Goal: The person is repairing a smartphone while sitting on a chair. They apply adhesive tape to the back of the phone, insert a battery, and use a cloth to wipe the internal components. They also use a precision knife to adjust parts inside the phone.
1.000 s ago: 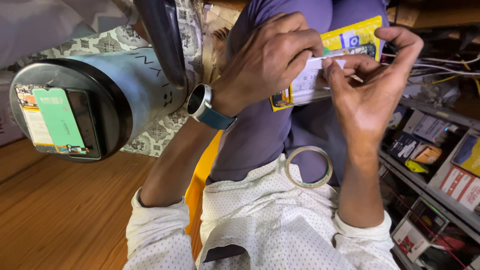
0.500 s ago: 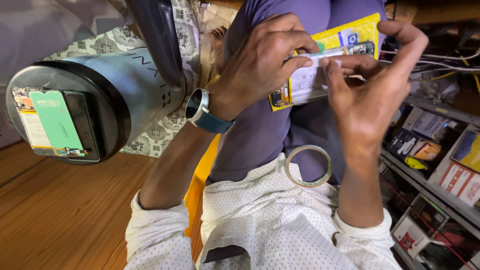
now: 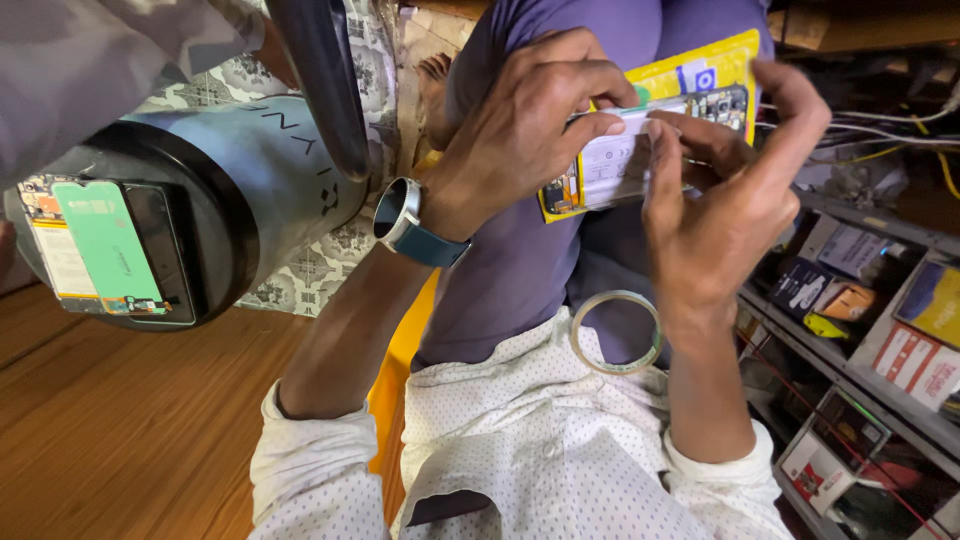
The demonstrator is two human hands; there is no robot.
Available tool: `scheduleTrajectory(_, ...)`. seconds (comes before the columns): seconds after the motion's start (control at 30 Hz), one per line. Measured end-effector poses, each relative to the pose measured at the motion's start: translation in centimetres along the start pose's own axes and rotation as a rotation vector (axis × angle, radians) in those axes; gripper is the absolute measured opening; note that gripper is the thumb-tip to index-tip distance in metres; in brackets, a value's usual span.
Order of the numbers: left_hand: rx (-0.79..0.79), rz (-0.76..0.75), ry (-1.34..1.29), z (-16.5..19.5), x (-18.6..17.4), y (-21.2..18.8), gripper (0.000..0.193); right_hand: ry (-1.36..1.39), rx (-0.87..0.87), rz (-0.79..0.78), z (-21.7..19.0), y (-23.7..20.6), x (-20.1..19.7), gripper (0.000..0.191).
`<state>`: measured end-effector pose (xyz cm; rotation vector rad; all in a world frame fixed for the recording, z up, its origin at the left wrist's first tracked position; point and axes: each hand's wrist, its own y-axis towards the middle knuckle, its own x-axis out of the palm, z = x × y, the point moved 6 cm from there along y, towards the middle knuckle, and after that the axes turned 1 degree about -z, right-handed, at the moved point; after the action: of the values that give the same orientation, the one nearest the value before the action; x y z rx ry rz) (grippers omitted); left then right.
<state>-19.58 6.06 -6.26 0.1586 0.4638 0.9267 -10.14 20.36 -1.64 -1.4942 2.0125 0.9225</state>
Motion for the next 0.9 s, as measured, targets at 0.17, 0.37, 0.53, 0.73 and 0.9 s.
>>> scheduleTrajectory(0.17,0.004,0.005,-0.018,-0.2,0.0,-0.1,0.016,-0.071,-0.086,0.018,-0.2,-0.9,0.3,0.065)
scheduleTrajectory(0.37,-0.002,0.010,0.012,-0.3,0.2,-0.1,0.017,0.127,0.028,0.010,1.5,-0.8,0.3,0.057)
scheduleTrajectory(0.53,0.005,0.013,0.019,-0.3,0.2,-0.1,0.018,0.281,0.064,0.062,2.0,-0.9,0.1,0.067)
scheduleTrajectory(0.73,-0.016,-0.009,0.016,-0.3,0.3,0.0,0.018,0.289,0.091,0.079,2.3,-1.1,0.4,0.071)
scheduleTrajectory(0.9,-0.015,-0.008,0.032,-0.3,0.4,-0.1,0.018,0.289,0.052,0.103,2.6,-1.0,0.5,0.070)
